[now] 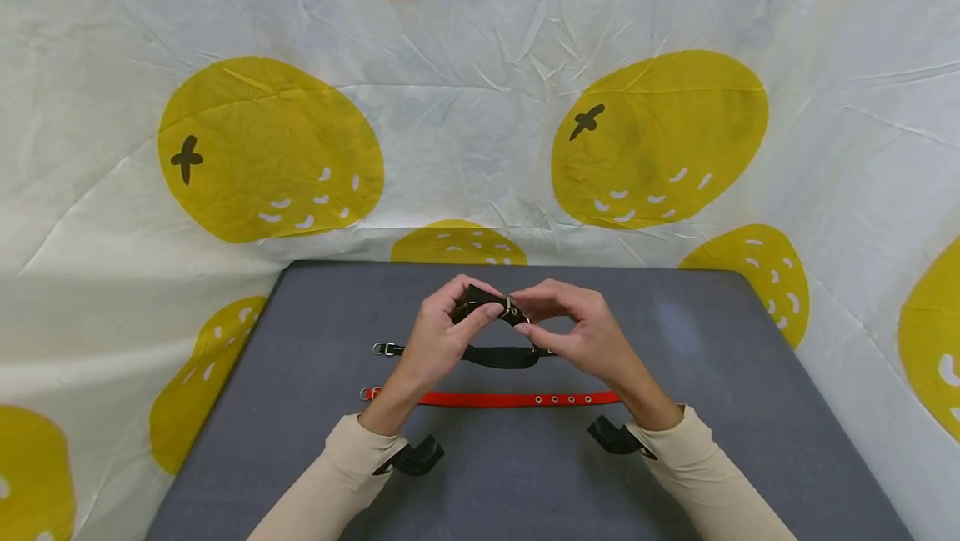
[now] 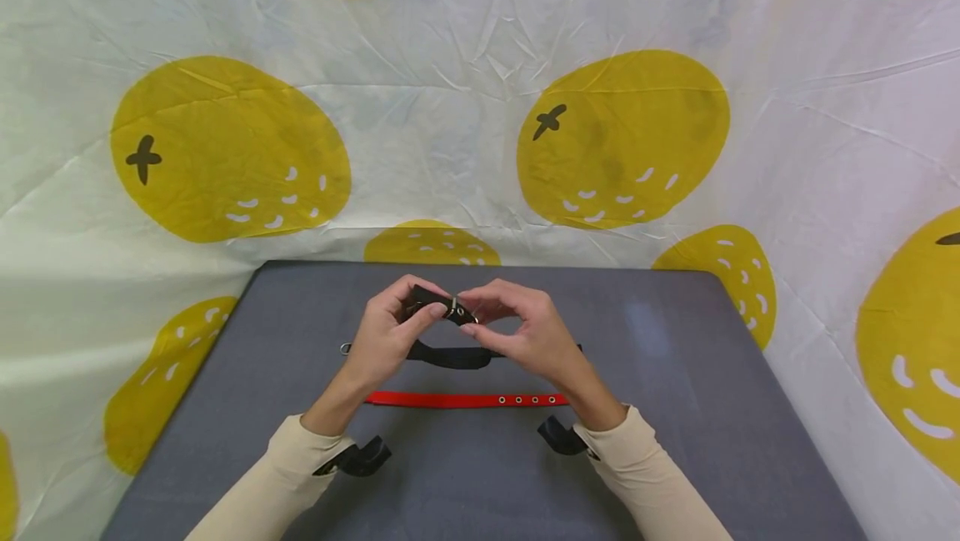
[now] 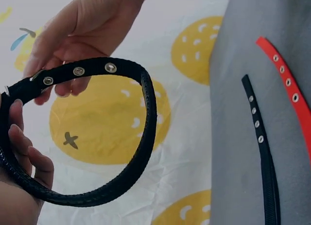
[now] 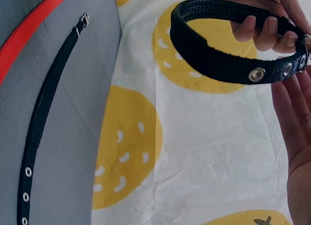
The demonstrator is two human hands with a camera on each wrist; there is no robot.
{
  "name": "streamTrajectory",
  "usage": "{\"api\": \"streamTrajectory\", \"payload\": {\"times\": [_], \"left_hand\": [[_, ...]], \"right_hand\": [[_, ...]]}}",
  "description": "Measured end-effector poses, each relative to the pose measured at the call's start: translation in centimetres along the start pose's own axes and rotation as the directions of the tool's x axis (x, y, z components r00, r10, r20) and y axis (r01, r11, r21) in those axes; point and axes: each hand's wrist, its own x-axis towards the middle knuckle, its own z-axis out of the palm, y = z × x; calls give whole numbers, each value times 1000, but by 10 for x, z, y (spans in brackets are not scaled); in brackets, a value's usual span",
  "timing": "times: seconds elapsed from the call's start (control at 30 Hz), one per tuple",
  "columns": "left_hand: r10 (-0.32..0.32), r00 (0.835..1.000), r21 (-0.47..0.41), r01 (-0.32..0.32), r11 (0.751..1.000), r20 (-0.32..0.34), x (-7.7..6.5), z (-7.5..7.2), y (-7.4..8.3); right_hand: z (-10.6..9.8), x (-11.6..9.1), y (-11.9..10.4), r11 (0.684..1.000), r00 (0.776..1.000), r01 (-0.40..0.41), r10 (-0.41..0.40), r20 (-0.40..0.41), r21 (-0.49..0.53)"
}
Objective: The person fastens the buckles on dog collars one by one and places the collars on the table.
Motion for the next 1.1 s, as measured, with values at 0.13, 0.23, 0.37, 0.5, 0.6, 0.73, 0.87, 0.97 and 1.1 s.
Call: {"api": "streamTrajectory", "payload": {"times": [0.13, 0.23, 0.37, 0.5, 0.6, 0.73, 0.87, 0.97, 1.1], "left_hand": [[-1, 1000, 26, 0, 1000, 7, 0, 0, 0], [-5, 1000, 64, 3, 998, 31, 0, 1, -2], [-11, 998, 90, 4, 996, 69, -1, 2, -2], [-2, 997, 106, -7, 994, 80, 0, 3, -3], [1, 997, 125, -11, 992, 83, -1, 3, -3], [-1, 996, 145, -12, 989, 92, 0, 1, -1], [5, 995, 159, -21, 987, 97, 0, -1, 0], [-3, 996, 161, -12, 987, 89, 1, -3, 0], [-28, 998, 146, 19, 989, 55, 0, -6, 1]], "right_hand": [[0, 5, -9, 999, 1000, 26, -25, 16, -35], [2, 11, -21, 998, 1000, 10, -9, 22, -63], [5, 16, -32, 995, 999, -31, 32, 13, -97], [7, 16, -36, 994, 999, -34, 33, -11, -107], [9, 16, -36, 994, 999, -35, 33, -22, -102], [9, 16, -36, 993, 998, -53, 51, -27, -103], [9, 15, -36, 992, 997, -77, 74, -36, -97], [8, 15, -35, 992, 996, -86, 83, -36, -87], [6, 14, -32, 994, 997, -74, 71, -39, -83]]}}
